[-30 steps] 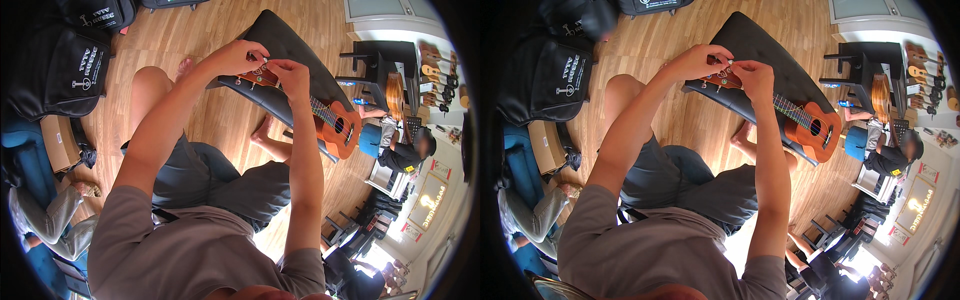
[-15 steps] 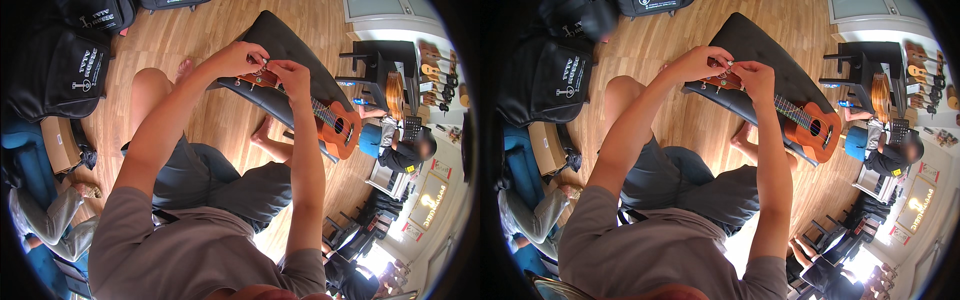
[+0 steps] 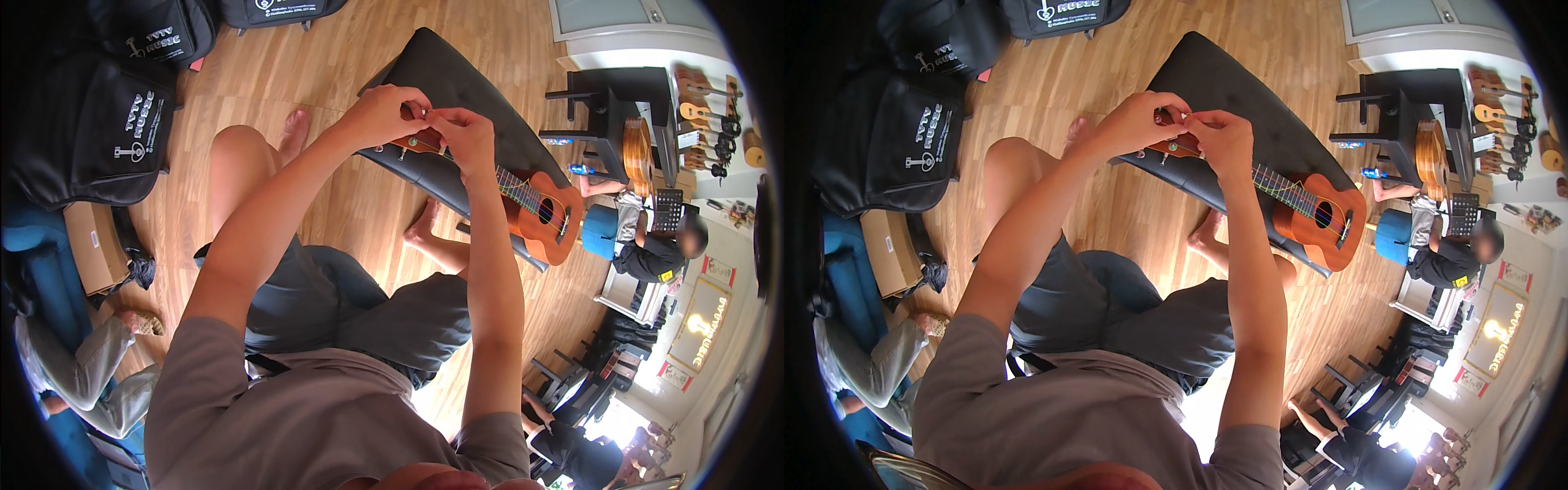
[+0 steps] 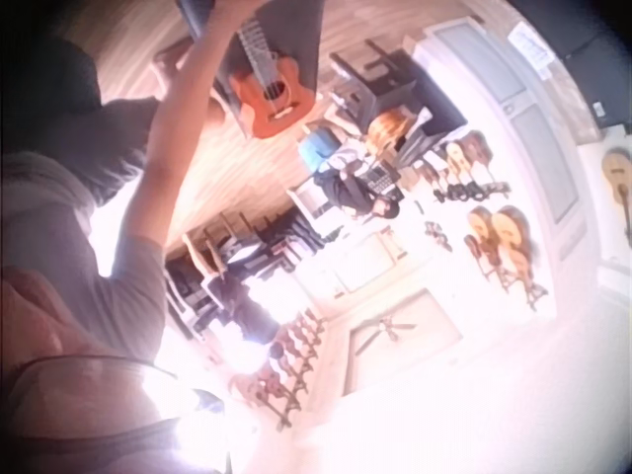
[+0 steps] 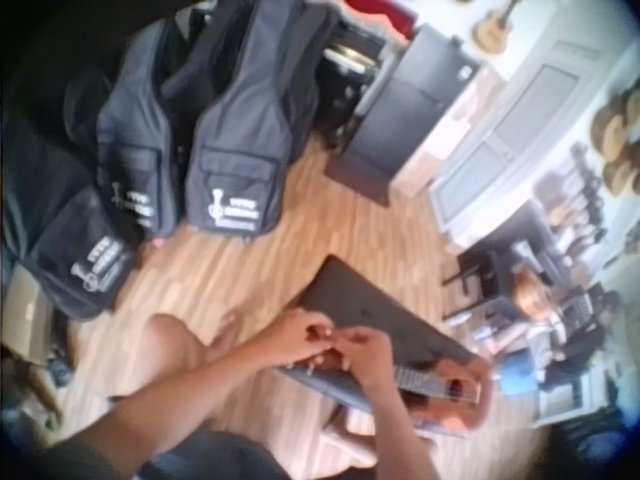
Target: The person sits on the floor and strings a small acoustic guitar resting on a black bench. They thread a new string through the bridge, pull it along the fretboard, and tie it to the tuning peg at the headstock.
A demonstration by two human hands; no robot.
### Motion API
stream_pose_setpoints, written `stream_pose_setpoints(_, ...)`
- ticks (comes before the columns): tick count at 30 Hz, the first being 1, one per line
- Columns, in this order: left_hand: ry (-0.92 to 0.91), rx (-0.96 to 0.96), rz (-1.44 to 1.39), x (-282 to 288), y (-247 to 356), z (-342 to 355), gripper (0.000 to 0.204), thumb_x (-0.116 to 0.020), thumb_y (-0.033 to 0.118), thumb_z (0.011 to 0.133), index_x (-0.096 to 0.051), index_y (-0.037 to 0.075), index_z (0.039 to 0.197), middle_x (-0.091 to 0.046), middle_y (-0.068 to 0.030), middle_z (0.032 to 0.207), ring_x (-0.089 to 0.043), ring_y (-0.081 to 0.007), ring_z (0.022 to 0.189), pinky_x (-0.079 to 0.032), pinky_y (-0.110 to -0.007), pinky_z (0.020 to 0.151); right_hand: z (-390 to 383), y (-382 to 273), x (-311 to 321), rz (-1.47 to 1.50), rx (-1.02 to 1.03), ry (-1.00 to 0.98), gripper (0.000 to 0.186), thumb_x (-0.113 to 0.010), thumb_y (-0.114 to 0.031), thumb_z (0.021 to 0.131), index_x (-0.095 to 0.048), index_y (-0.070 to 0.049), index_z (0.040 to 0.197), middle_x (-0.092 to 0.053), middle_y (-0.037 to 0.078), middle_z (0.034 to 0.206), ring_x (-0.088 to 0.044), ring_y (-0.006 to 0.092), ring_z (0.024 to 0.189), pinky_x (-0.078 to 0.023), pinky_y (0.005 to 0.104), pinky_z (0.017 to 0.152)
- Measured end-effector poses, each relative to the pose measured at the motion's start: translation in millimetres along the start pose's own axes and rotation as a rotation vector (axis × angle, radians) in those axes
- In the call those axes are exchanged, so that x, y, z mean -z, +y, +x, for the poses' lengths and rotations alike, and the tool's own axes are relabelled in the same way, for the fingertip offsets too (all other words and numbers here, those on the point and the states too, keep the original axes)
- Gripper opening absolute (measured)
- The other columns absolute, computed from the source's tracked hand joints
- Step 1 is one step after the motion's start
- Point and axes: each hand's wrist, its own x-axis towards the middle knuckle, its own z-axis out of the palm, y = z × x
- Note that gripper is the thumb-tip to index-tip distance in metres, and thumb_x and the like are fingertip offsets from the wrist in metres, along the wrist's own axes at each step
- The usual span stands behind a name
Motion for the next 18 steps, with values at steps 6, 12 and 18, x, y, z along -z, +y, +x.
stream_pose_setpoints(6,0.047,-0.019,-0.036,-2,-14,6,0.033,-0.073,0.018,0.082,-0.069,0.005,0.113,-0.075,-0.0026,0.095,-0.069,-0.0169,0.062,-0.056,-0.031,0.046,0,-5,0,0.004,-0.001,-0.025,0.019,-0.077,-0.014,0.085,-0.075,0.002,0.094,-0.070,0.005,0.078,-0.056,0.0077,0.064,-0.045,0.0227,0.061)
stream_pose_setpoints(12,0.082,0.015,-0.047,-4,-3,2,0.037,-0.072,0.018,0.080,-0.068,0.005,0.114,-0.076,-0.0032,0.098,-0.071,-0.0177,0.068,-0.056,-0.031,0.046,5,5,2,0.079,0.035,-0.110,0.018,-0.075,-0.012,0.089,-0.070,0.005,0.095,-0.073,0.009,0.084,-0.066,0.0109,0.075,-0.052,0.0236,0.069)
stream_pose_setpoints(18,0.056,0.040,-0.085,-1,3,-1,0.036,-0.072,0.017,0.080,-0.068,0.005,0.115,-0.076,-0.0045,0.098,-0.071,-0.0174,0.068,-0.055,-0.031,0.043,13,16,3,0.072,0.080,-0.115,0.015,-0.070,-0.009,0.088,-0.069,0.004,0.094,-0.075,0.012,0.086,-0.072,0.0129,0.077,-0.055,0.0245,0.068)
